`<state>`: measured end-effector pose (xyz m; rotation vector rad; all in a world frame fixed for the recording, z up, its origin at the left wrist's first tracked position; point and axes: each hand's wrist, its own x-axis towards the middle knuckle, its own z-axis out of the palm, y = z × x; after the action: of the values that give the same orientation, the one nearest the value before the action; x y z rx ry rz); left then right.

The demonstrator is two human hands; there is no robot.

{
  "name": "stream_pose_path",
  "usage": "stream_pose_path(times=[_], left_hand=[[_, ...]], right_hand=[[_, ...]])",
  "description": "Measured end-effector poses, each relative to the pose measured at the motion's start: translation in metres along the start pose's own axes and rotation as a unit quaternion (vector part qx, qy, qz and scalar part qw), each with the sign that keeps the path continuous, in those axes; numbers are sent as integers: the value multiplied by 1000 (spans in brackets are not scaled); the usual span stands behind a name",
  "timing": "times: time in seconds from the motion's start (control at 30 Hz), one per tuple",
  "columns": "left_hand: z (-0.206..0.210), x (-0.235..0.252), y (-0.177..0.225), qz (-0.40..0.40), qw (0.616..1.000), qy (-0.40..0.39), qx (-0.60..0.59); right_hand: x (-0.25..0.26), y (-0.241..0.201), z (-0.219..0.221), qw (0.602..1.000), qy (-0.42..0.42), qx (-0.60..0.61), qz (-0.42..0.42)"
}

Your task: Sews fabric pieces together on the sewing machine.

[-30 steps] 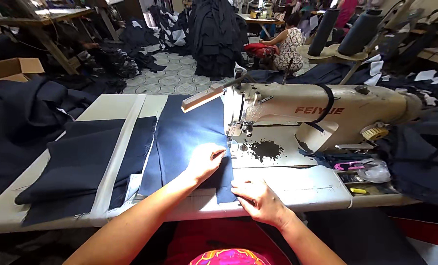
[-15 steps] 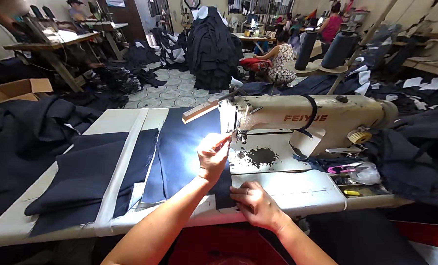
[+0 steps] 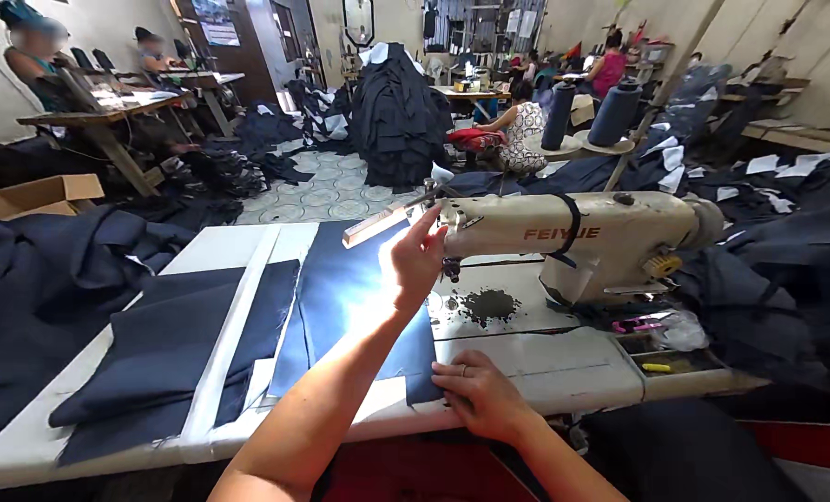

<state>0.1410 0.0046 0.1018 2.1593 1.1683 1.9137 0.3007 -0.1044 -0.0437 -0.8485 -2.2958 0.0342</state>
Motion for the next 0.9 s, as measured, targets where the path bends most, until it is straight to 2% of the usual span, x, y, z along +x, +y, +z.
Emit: stream_pose_path(times=[0.1, 0.2, 0.3, 0.4, 0.47, 0.57, 0.67, 0.77, 0.83, 0.9], left_hand=[[0, 2, 0, -2, 1000, 1, -19], [-4, 1, -2, -13, 994, 15, -104], [-12, -1, -6, -105, 962, -24, -249], [-22, -10, -17, -98, 934, -95, -330], [-31, -19, -19, -53, 945, -154, -283], [-45, -41, -28, 13, 961, -250, -115], [-60, -63, -37, 14, 930, -366, -20], [-71, -79, -33, 0, 892, -452, -21], [-75, -88, -28, 20, 881, -473, -10], [-76, -95, -21, 34, 876, -481, 3]], right_hand=[[0, 0, 0, 1000, 0, 3, -1], [0, 1, 1, 1000, 5, 1, -6], [0, 1, 2, 1000, 6, 3, -7], [0, 1, 1, 1000, 6, 3, -8], [-1, 1, 1, 1000, 2, 4, -6], [-2, 3, 0, 998, -19, 52, 26], [9, 0, -5, 979, 20, 174, 102], [40, -15, -20, 939, 103, 202, 259], [65, -17, -26, 898, 128, 300, 296], [88, -19, -26, 840, 168, 429, 287]])
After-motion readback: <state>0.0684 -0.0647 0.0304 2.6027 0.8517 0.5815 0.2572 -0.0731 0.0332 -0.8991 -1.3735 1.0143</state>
